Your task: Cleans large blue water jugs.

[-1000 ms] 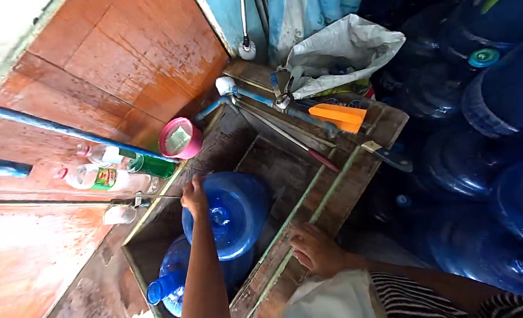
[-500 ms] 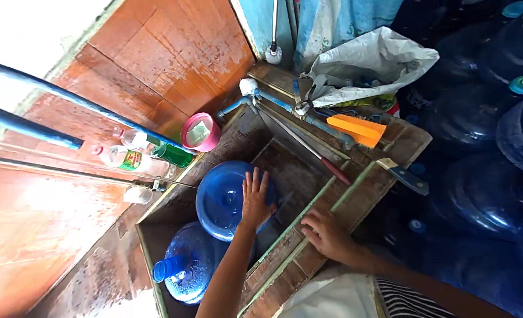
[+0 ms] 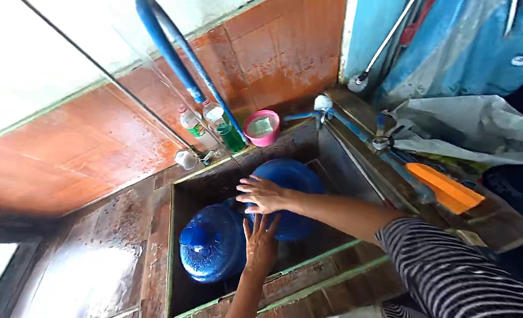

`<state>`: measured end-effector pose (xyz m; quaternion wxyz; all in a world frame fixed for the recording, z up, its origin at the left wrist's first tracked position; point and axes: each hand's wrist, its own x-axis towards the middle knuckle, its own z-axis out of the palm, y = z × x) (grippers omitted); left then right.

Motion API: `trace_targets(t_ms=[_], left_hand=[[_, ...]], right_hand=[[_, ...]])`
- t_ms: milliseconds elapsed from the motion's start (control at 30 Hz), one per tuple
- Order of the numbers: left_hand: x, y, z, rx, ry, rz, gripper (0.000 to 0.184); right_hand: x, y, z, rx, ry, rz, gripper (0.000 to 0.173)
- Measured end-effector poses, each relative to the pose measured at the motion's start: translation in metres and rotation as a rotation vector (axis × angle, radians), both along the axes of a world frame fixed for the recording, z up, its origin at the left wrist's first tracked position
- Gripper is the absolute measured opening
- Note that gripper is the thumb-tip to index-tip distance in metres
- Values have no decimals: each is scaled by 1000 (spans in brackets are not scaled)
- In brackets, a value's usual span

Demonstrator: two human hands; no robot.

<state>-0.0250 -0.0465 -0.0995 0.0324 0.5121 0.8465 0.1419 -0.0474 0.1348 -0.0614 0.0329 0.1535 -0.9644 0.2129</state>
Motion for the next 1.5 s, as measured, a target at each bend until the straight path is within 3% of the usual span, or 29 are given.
trace_targets(t_ms=[100,200,300,367,400,467,500,633,767,867,933,1100,1267,1367,1433,1500], left_hand=[[1,-2,3,22,-48,144,45],[1,6,9,-52,-120,286,65],[4,19,6,13,-144,275,67],[5,28,-3,67,-105,216,68],[3,33,-4,87,-91,190,69],[2,42,-3,80,-97,163,70],[3,43,-2,60,-98,165,71],[-8,42,7,-20,-105,243,72],[-27,60,19,-71,-93,305,70],[-41,90,33,-110,-104,329,68],[-41,118,43,-187,-163,341,72],[1,141,32,-242,-178,167,78],[12,72,2,84,28,-2,41],[-19,54,8,105,32,159,41],[-52,59,8,94,37,396,62],[-85,79,17,9,-101,655,81]], right_hand=[[-61,11,-13,67,-174,-59,54],[-75,31,-1,-55,-333,-477,59],[-72,49,16,-75,-441,-782,56],[-65,47,8,-21,-334,-640,49],[-63,42,2,3,-246,-452,50],[-62,26,-8,3,-190,-124,63],[-62,22,-10,-10,-210,-87,70],[-61,49,-9,-51,-210,-474,73],[-11,83,15,-94,-407,-875,70],[45,93,53,-43,-795,-798,63],[74,96,62,6,-858,-744,56],[108,100,59,-29,-648,-786,47],[102,99,45,-126,-505,-736,44],[106,105,31,-110,-496,-735,44],[115,105,27,-130,-526,-714,44],[127,109,25,-156,-541,-722,44]])
